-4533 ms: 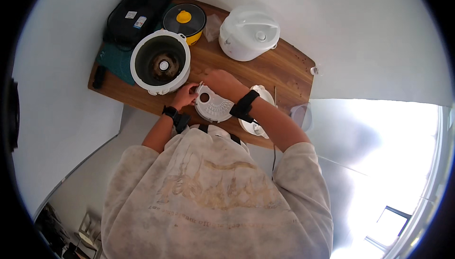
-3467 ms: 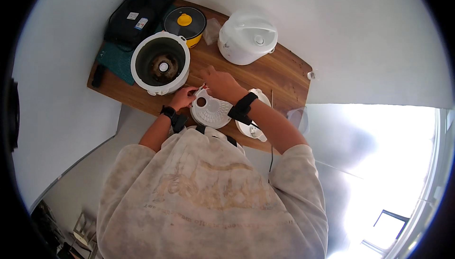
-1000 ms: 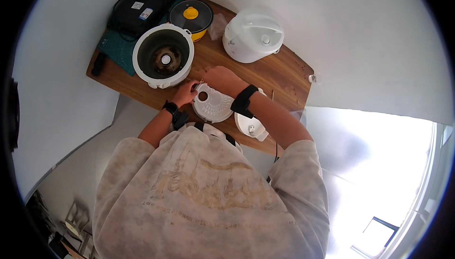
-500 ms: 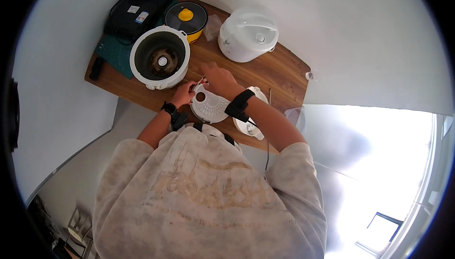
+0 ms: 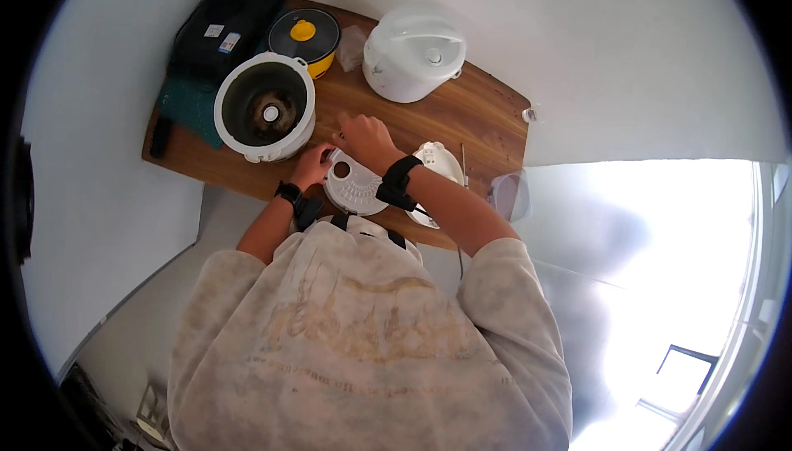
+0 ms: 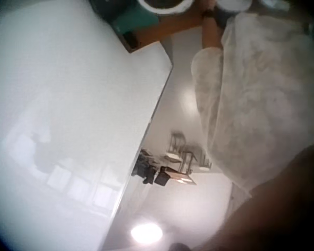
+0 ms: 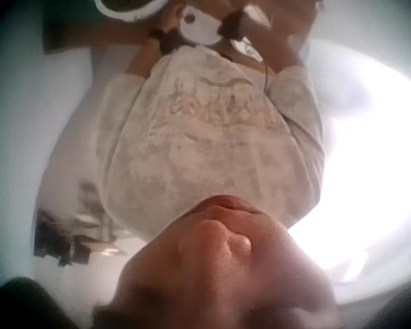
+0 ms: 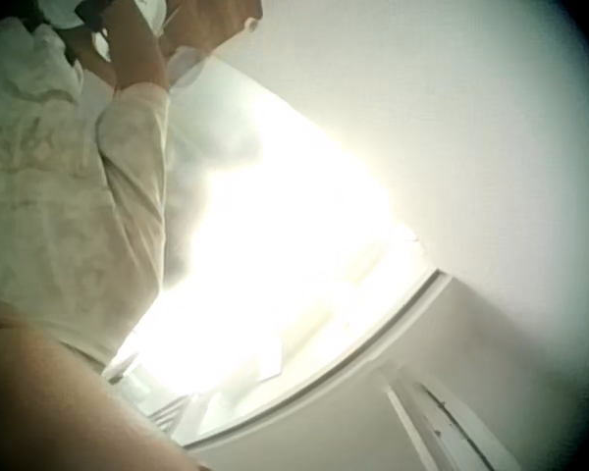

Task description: The person uses a screwdriver to fasten screws into a white plastic lid, then places the lid onto a white appliance base. The person handles the lid and base, aligning and securing them together.

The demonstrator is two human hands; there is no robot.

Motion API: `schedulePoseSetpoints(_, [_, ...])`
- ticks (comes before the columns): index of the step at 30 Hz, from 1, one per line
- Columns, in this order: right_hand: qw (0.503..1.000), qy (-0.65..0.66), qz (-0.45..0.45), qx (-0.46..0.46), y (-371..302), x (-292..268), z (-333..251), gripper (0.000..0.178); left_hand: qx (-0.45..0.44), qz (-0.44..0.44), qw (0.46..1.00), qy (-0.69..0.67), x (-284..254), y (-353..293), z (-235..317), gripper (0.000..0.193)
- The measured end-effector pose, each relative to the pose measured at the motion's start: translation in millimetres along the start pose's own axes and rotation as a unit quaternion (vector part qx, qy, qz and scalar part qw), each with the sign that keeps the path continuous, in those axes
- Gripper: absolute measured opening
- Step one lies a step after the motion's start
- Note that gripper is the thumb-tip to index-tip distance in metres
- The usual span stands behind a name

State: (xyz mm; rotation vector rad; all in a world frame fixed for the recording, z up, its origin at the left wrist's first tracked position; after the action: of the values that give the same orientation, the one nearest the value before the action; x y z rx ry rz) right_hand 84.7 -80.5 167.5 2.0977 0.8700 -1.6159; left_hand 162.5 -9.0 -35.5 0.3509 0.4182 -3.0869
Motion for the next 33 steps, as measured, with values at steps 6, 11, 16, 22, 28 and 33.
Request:
schedulePoseSetpoints(6, [0.999,0.018,0.015,0.046,-23.7,-35.4,-4.9,0.03,-0.02,-0.006,1.0,0.022,-0.7,3.7,1.8,0.035])
schedulePoseSetpoints(11, [0.956,0.147,0.11,0.228,-64.1,-84.6,67.2,0.039,-0.059,-0.018,0.996,0.057,-0.3,6.8,-0.4,0.037])
schedulePoseSetpoints(16, [0.839,0.327,0.181,0.396,-195.1,-86.2,204.2,0.037,-0.01,-0.015,0.992,0.125,4.7,10.0,0.8,0.037])
schedulePoseSetpoints(22, [0.773,0.316,0.149,0.53,-361.5,5.9,270.7,0.042,0.149,0.032,0.953,0.261,4.9,17.7,-4.5,0.036])
schedulePoseSetpoints(28, [0.819,0.122,0.086,0.554,-405.0,52.1,262.5,0.049,0.1,-0.008,0.963,0.251,5.3,18.6,-0.6,0.037])
schedulePoseSetpoints(33, [0.793,0.121,0.087,0.591,-414.5,85.4,282.7,0.044,0.011,-0.021,0.968,0.25,3.0,20.0,-6.9,0.037])
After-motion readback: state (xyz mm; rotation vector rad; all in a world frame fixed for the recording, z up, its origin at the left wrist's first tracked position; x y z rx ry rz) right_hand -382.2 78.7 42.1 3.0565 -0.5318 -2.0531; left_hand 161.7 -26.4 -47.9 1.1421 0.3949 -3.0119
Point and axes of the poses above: each hand's wrist, its own y-axis towards the middle knuckle, its own x-axis out of the palm, z = x × y, the point moved 9 cm from there along y, towards the middle knuckle, and after that the axes turned 9 degrees about x, right-handed, at the moved point
